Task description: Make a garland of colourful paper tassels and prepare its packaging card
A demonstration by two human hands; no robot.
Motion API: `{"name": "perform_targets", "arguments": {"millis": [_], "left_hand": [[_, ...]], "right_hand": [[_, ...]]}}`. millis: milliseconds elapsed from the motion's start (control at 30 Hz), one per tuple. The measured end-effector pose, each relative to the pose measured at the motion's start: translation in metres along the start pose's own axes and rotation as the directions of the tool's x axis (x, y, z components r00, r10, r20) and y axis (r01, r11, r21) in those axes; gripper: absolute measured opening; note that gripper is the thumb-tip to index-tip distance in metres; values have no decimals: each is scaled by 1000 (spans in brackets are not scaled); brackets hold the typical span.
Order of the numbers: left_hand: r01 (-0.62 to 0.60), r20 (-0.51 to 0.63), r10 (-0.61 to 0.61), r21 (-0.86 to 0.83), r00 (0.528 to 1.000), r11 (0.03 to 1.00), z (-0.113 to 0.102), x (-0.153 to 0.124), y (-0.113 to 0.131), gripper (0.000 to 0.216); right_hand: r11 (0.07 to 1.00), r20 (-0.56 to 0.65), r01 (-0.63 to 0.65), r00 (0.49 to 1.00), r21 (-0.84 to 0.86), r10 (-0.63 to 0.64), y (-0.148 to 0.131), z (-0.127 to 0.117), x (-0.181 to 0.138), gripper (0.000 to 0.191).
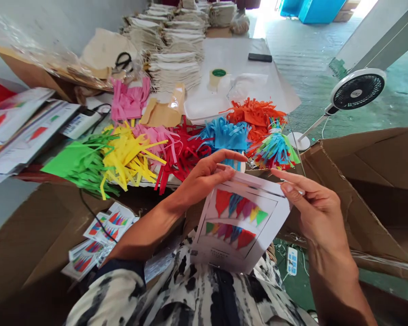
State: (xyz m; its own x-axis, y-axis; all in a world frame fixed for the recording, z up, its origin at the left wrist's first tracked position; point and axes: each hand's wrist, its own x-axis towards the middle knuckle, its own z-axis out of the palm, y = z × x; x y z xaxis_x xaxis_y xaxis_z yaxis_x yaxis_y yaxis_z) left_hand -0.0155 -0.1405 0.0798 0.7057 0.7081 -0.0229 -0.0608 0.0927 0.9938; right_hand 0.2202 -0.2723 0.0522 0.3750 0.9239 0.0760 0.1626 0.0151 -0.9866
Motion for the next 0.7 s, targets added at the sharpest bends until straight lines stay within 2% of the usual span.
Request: {"name": "perform_targets", "arguments": {"millis": [33,100,167,233,267,333,367,467,533,567,633,667,700], "left_hand": [[4,36,-2,-40,999,999,-5,3,-1,52],[23,122,-4,-154,992,988,-16,11,-7,76],[79,214,-22,-261,976,962,-27,16,-23,85],[139,222,-72,-305,972,942,-35,17,-46,73],[138,185,-84,-304,979,943,-37,16,-58,76],[149,155,-101,-341,983,928,-38,13,-80,94],[134,137,-88,-385,987,913,-36,11,-89,98],[-22,-39,3,-498,999,867,-22,3,-106,107],[-58,-66,30,-483,997,873,-2,-5,-112,92],[-40,-29,31,-464,999,885,11,-8,-115,87],[-24,17,34,-430,999,902,37,-12,-118,91],[-21,0,22,-390,1000,920,48,-11,-118,86],[-20,-65,-2,-348,998,937,55,-8,-116,76]], "right_hand": [[999,-42,2,999,34,0,0,-3,3,31],[990,-212,54,977,134,-25,2,-13,14,29],[961,-428,146,903,233,-33,8,-25,28,25],[924,-589,205,808,323,27,19,-37,40,24],[905,-632,213,772,369,76,26,-42,44,24],[874,-659,218,738,435,145,41,-52,47,27],[862,-658,224,737,454,155,48,-56,47,30],[825,-660,272,736,495,153,62,-67,43,30],[798,-663,298,731,524,163,66,-71,40,26],[789,-662,306,732,533,163,67,-71,37,23],[777,-657,322,738,541,153,70,-65,31,22],[767,-648,322,745,555,156,73,-59,26,22],[759,-627,307,761,573,165,76,-54,20,22]]}}
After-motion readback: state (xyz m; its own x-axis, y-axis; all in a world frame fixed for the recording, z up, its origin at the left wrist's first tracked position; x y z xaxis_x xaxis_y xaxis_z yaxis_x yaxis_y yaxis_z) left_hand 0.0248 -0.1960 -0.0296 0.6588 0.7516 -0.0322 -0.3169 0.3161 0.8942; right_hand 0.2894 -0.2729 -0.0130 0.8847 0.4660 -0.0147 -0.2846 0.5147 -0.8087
